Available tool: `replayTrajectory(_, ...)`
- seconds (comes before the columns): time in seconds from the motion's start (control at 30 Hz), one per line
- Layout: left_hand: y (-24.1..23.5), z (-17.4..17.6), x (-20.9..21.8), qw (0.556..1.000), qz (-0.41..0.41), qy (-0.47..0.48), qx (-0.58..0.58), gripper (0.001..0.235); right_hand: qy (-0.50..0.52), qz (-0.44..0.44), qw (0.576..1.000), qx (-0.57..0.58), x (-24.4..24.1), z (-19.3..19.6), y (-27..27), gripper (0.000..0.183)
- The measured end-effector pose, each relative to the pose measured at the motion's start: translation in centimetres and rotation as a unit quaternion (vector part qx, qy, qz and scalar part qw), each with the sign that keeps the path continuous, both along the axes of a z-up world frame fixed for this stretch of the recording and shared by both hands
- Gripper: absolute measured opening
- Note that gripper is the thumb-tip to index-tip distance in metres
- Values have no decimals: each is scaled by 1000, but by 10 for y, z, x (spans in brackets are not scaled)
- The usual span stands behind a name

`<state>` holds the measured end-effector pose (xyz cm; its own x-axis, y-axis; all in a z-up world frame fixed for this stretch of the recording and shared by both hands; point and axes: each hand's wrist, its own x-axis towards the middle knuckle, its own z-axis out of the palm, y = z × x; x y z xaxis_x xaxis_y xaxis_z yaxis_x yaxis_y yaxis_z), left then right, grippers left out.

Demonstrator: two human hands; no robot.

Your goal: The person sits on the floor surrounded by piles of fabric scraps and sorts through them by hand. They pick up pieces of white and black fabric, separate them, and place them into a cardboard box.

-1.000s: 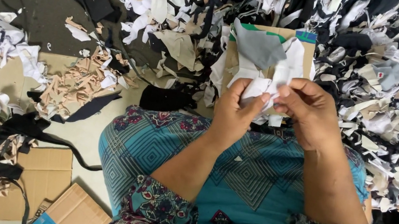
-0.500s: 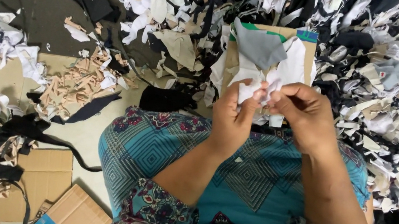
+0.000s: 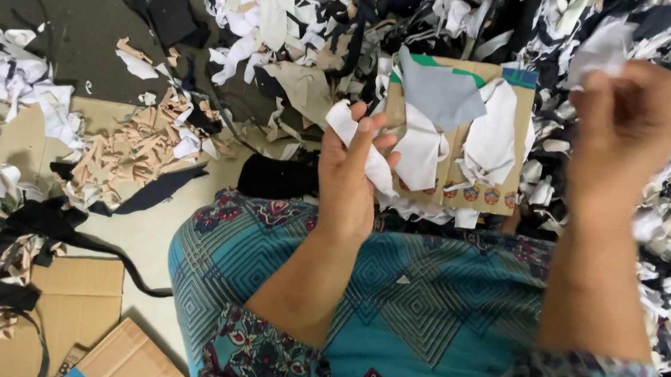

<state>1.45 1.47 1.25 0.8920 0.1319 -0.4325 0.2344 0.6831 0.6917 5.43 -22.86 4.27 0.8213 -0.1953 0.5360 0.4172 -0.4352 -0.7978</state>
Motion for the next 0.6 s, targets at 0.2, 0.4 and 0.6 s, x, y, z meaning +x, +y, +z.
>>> replayTrajectory(0.2,-2,-25,-1,996,-35,-46,-71,56,-63,-113,922,-366,49,-78,51,17)
replayTrajectory(0.4,-10,-35,2,998,-28,-53,-25,46,-22,-102,906,-410,36,-104,67,17)
replayTrajectory(0.6,-22,-31,-8,973,-17,-145,178,28,33,31,992,-118,-16,-32,78,22)
